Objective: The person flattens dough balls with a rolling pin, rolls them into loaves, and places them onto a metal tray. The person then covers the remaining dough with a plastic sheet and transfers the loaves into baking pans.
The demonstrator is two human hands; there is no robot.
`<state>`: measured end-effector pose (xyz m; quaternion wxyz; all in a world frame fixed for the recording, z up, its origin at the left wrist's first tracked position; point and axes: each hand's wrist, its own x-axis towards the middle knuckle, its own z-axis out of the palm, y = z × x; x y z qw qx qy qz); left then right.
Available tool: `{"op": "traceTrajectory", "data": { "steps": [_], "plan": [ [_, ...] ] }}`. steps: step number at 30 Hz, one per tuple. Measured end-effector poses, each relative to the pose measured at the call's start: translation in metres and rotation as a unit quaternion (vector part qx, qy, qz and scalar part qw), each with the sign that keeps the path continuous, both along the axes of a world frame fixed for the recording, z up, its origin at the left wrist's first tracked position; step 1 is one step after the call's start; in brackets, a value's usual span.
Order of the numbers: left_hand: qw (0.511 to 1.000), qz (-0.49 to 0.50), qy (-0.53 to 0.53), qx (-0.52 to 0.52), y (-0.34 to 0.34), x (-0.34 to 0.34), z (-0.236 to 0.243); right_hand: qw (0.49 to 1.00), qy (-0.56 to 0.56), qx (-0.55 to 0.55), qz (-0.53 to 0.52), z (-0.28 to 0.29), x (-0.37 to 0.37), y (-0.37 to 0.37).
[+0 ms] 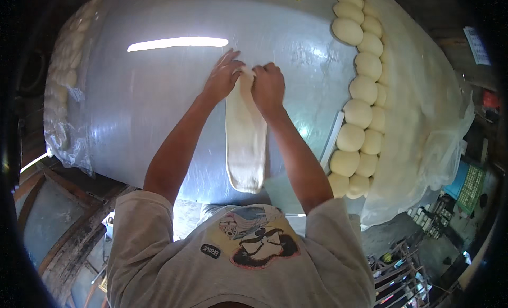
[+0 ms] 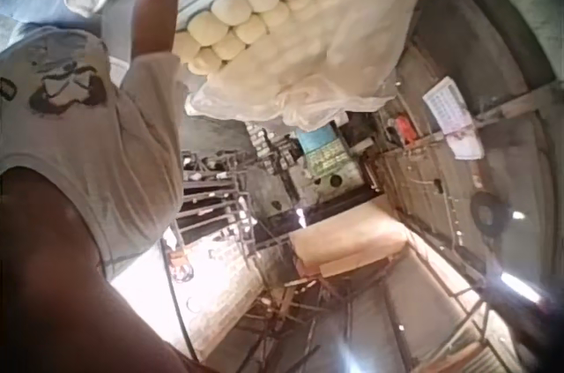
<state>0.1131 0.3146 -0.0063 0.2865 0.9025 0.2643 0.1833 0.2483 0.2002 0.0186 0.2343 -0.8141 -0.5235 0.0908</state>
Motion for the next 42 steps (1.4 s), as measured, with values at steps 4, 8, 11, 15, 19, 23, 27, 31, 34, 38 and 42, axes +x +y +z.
{"op": "traceTrajectory", "data": {
  "steps": [4, 8, 11, 15, 19, 23, 27, 31, 34, 38, 42],
  "plan": [
    [0.929, -0.066, -0.019, -0.363, -0.002, 0.003, 0.060, 0.889, 0.455, 0.048, 0.024, 0.030, 0.061, -0.052],
    [0.894, -0.150, -0.047, -0.419, -0.022, -0.037, 0.174, 0.859, 0.482, -0.068, 0.159, 0.164, 0.088, -0.073],
    [0.921, -0.154, -0.066, -0.351, -0.033, -0.059, 0.261, 0.879, 0.435, -0.033, 0.191, 0.253, 0.075, -0.082],
    [0.964, -0.129, -0.130, -0.195, -0.066, -0.071, 0.362, 0.907, 0.361, 0.114, 0.182, 0.334, 0.051, -0.118],
    [0.983, -0.057, -0.155, 0.082, -0.113, -0.074, 0.387, 0.959, 0.219, 0.104, 0.148, 0.360, 0.032, -0.148],
    [0.974, 0.085, -0.110, 0.181, -0.167, -0.068, 0.246, 0.949, -0.092, 0.300, -0.017, 0.196, -0.020, -0.192],
    [0.984, 0.068, 0.137, 0.092, -0.248, -0.144, -0.006, 0.987, -0.145, 0.050, 0.044, 0.003, -0.102, -0.287],
    [0.980, 0.079, 0.069, 0.166, -0.317, -0.157, -0.021, 0.983, -0.179, -0.003, 0.038, -0.048, -0.119, -0.336],
    [0.984, 0.063, 0.147, 0.083, -0.326, -0.151, 0.022, 0.974, -0.216, -0.037, 0.059, -0.011, -0.125, -0.341],
    [0.986, 0.087, 0.076, 0.118, -0.307, -0.108, 0.020, 0.970, -0.225, -0.050, 0.076, 0.004, -0.134, -0.335],
    [0.988, 0.057, 0.092, 0.114, -0.322, -0.120, -0.004, 0.956, -0.085, -0.249, 0.133, 0.034, -0.126, -0.276]
  ]
}}
